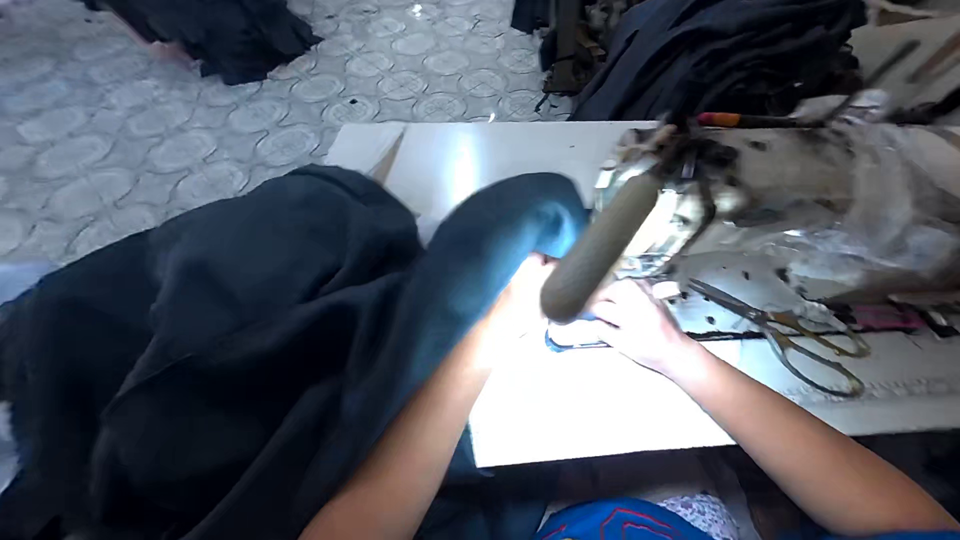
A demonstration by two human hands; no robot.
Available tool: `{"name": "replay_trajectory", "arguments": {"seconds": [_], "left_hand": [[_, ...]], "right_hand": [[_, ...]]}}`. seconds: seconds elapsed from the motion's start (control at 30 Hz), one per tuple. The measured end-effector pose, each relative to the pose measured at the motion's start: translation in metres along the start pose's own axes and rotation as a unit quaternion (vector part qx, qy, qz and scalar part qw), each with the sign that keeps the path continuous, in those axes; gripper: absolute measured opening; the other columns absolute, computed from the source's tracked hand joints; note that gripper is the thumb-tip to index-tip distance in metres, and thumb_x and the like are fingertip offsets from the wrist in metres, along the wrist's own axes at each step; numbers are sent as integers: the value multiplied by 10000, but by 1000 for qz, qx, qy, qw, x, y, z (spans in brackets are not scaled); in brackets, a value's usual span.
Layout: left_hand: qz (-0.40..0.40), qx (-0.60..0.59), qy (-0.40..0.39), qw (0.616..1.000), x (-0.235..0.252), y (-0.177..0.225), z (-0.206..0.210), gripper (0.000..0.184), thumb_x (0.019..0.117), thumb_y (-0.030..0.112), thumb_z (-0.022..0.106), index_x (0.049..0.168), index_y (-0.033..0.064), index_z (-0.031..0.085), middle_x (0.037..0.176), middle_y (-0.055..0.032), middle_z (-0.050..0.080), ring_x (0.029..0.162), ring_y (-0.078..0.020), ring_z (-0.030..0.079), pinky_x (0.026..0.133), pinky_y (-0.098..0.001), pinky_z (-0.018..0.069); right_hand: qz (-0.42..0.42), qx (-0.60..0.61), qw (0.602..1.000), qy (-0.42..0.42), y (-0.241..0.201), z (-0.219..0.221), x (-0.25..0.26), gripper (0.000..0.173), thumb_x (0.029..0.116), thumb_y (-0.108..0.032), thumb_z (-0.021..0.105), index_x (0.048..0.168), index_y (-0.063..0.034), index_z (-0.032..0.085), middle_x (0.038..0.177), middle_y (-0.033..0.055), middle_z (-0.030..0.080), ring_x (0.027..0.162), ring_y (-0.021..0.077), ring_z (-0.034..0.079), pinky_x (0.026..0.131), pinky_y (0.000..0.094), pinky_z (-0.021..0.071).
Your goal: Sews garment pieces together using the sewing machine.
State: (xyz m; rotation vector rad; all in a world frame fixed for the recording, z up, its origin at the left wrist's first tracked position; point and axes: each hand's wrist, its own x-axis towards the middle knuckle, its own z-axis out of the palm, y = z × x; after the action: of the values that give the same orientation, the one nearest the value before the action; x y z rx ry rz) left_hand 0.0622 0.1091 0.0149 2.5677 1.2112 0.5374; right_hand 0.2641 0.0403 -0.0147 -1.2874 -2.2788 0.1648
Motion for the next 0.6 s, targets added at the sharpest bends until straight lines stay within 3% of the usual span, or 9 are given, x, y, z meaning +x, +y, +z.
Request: {"name": "replay_trajectory", "arguments": {"seconds": [0.07, 0.2, 0.27, 0.33, 0.37, 0.43, 0.5, 0.57, 0.6], "left_hand": [[23, 11, -13, 1000, -4, -3, 1, 300, 911, 215, 679, 1113, 4, 747, 1114, -270, 700, 1126, -478, 632, 1018, -686, 395], [152, 56, -9, 987, -14, -14, -1, 483, 899, 390, 533, 939, -51, 726, 1022, -338, 673, 1029, -569, 643, 869, -743, 458], [186, -12, -135, 973, -23, -12, -26, 433, 900, 350, 606, 795, -63, 689, 776, -252, 665, 777, -453, 675, 702, -652, 499], [135, -54, -270, 952, -29, 5, -51, 419, 966, 256, 618, 861, -147, 666, 758, -308, 659, 766, -494, 669, 750, -680, 485], [92, -22, -292, 952, -31, 11, -54, 437, 992, 258, 586, 903, -164, 652, 777, -341, 657, 791, -530, 670, 785, -710, 470], [43, 59, -267, 961, -34, 22, -49, 439, 1015, 272, 580, 976, -159, 652, 855, -368, 671, 863, -561, 675, 850, -722, 454], [97, 77, -139, 982, -39, 24, -38, 325, 935, 211, 638, 903, -107, 693, 883, -335, 663, 856, -550, 664, 799, -718, 456], [145, 37, -48, 988, -44, 20, -24, 256, 866, 185, 619, 857, -50, 721, 1040, -303, 693, 1006, -542, 651, 875, -719, 437], [140, 7, -17, 990, -47, 19, -16, 288, 862, 214, 589, 849, -41, 725, 1023, -274, 715, 993, -514, 667, 869, -699, 448]], "right_hand": [[11, 20, 999, -39, -2, -5, 1, 181, 956, -111, 613, 1016, -24, 760, 1091, 176, 727, 1100, 378, 675, 970, 571, 507], [-11, 84, 996, -34, -10, -20, 4, 174, 892, -61, 708, 1050, -26, 773, 1094, 164, 739, 1099, 345, 682, 1008, 530, 498], [-30, 89, 991, -98, -17, -29, 14, 295, 868, -121, 752, 1155, -55, 758, 1145, 154, 730, 1141, 335, 654, 1010, 534, 457], [-38, 81, 984, -151, -22, -28, 23, 401, 878, -215, 779, 1247, -68, 721, 1188, 156, 714, 1167, 341, 636, 1010, 530, 444], [-45, 82, 983, -158, -22, -23, 28, 422, 887, -253, 776, 1260, -65, 712, 1194, 162, 707, 1161, 345, 634, 1001, 520, 447], [-46, 91, 982, -161, -22, -16, 36, 426, 898, -254, 771, 1252, -26, 703, 1194, 203, 690, 1150, 371, 632, 992, 507, 459], [-28, 108, 980, -166, -20, -19, 41, 442, 900, -197, 768, 1274, 16, 672, 1245, 252, 648, 1203, 414, 596, 1027, 527, 448], [-17, 153, 979, -137, -17, -19, 37, 484, 839, -124, 803, 1267, 47, 657, 1231, 258, 652, 1200, 412, 598, 1023, 525, 452], [-11, 194, 973, -124, -16, -22, 33, 529, 817, -97, 816, 1288, 61, 634, 1230, 254, 656, 1194, 396, 608, 1032, 510, 455]]}}
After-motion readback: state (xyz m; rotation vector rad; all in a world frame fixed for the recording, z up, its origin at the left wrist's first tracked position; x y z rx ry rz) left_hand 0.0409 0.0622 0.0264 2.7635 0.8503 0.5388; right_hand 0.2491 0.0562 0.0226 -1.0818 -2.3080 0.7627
